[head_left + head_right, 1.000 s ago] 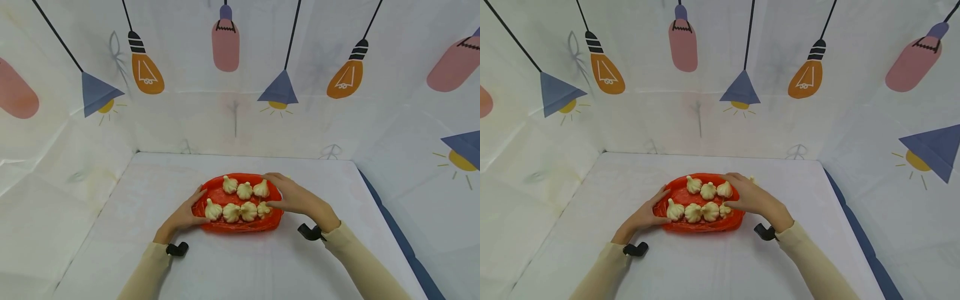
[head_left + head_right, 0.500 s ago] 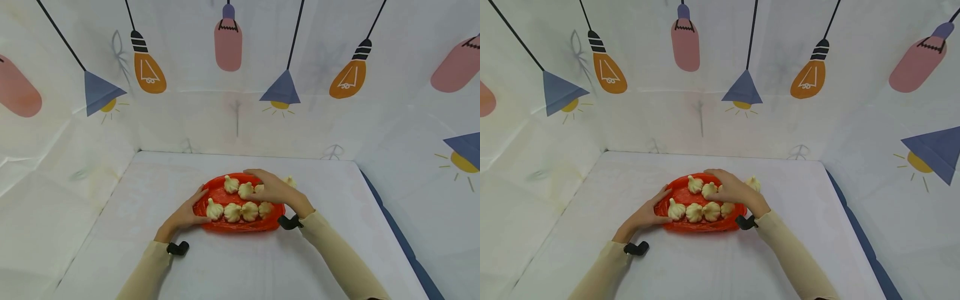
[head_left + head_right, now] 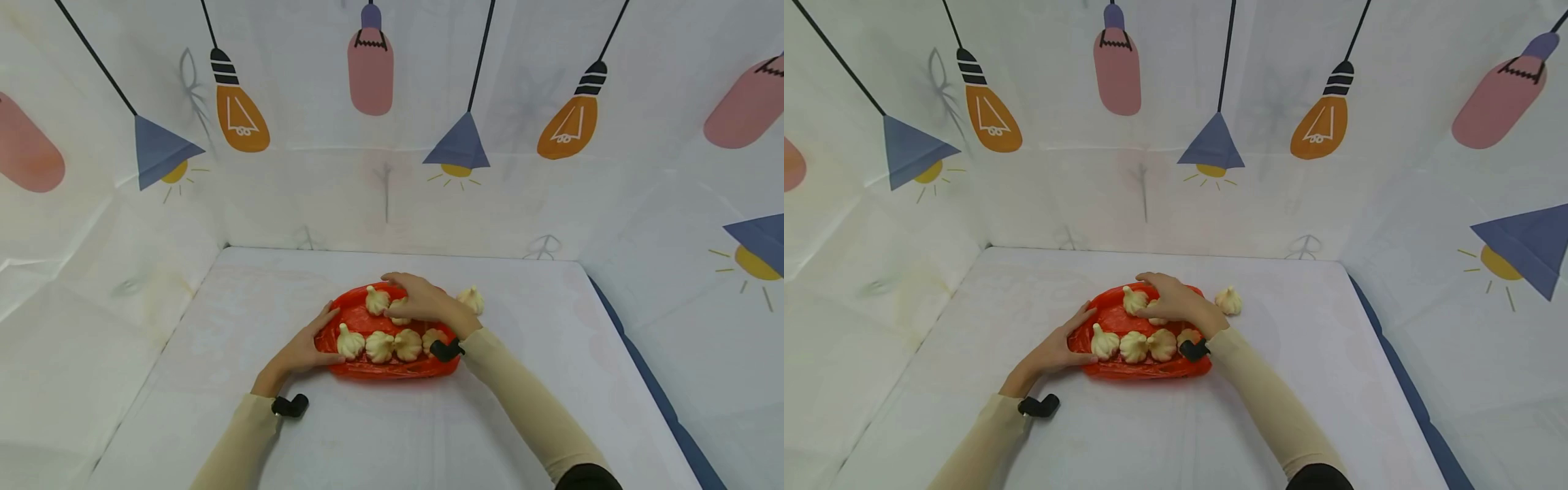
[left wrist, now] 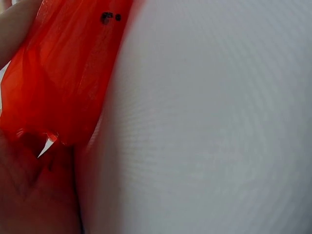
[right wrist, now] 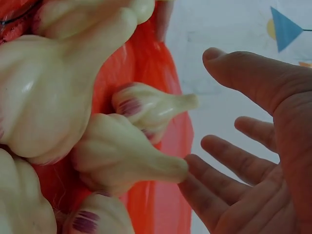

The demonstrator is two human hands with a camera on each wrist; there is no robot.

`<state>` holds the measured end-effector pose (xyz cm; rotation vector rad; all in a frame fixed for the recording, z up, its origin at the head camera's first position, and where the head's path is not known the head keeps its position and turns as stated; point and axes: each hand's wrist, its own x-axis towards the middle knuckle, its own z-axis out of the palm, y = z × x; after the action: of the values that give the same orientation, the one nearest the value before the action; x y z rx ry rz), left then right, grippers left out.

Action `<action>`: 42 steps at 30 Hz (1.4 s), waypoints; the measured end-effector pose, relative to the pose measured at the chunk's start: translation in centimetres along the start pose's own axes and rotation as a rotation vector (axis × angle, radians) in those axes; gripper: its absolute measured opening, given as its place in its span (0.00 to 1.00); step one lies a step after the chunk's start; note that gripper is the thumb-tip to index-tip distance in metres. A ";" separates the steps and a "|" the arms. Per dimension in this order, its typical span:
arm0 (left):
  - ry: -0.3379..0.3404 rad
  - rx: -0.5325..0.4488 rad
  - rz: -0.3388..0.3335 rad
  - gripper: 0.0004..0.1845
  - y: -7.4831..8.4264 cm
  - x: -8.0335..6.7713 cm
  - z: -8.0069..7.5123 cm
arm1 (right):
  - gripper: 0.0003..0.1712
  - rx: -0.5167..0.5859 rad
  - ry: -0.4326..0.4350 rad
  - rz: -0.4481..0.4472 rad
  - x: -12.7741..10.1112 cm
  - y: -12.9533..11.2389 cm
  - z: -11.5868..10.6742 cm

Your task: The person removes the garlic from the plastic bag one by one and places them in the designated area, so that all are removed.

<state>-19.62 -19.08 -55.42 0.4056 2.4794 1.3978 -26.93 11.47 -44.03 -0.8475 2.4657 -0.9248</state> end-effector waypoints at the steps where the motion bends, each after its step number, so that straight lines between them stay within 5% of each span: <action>1: -0.001 -0.003 0.000 0.60 0.1 0.0 0.0 | 0.42 0.000 -0.005 0.010 0.2 0.0 0.1; 14: 0.000 0.017 0.018 0.60 0.0 0.1 -0.1 | 0.39 -0.069 -0.014 0.085 2.6 1.8 2.0; 42: 0.006 0.001 0.044 0.58 -0.1 0.1 0.0 | 0.32 -0.063 0.038 0.074 4.2 2.4 3.3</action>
<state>-19.71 -19.12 -55.47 0.4588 2.4908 1.4165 -29.33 8.65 -48.59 -0.7600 2.5518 -0.8494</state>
